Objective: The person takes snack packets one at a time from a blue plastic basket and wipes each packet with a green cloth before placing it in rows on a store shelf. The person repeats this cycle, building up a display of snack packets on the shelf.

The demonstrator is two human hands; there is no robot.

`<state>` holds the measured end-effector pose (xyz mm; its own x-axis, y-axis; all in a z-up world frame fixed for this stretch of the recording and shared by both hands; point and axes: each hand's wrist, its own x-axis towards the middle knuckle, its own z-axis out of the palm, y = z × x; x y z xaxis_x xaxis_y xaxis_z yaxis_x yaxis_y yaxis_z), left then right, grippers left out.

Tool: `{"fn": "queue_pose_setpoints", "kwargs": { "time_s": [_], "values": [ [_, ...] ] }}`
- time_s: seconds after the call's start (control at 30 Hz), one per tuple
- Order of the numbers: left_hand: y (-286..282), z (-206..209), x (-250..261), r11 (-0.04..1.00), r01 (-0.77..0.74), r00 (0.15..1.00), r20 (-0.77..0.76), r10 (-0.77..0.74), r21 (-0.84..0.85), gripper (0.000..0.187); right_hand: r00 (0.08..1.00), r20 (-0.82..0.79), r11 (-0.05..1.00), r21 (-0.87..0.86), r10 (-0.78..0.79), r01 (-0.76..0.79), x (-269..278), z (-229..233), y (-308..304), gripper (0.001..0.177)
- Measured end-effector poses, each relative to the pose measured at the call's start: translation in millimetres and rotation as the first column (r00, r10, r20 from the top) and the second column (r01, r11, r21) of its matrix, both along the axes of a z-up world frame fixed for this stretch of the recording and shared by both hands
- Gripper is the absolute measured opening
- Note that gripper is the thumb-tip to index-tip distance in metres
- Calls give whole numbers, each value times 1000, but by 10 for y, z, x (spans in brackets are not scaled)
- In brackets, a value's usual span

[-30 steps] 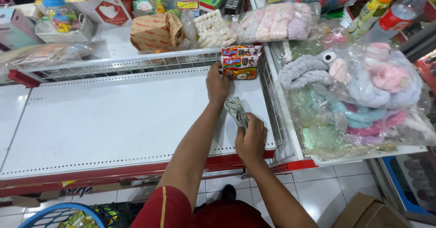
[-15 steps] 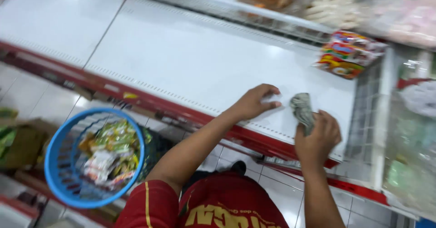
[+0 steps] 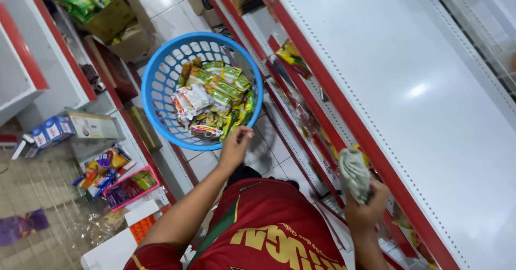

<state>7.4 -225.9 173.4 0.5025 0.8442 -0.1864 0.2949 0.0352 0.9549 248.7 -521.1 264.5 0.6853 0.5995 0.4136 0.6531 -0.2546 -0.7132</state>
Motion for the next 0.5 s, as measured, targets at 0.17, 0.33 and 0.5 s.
{"fn": "queue_pose_setpoints", "kwargs": {
  "time_s": [0.17,0.33,0.5],
  "values": [
    [1368,-1342,-708,819,-508,830,-104,549,269,32,635,-738,962,72,230,-265,-692,369,1406,47],
    [2170,-2075,-910,852,-509,672,-560,484,126,88,395,-888,881,21,233,-472,-1075,258,2030,45],
    [2269,-1453,-633,830,-551,623,-705,339,-89,87,458,-872,865,-86,175,-495,-1077,33,2150,44]
  ]
}}
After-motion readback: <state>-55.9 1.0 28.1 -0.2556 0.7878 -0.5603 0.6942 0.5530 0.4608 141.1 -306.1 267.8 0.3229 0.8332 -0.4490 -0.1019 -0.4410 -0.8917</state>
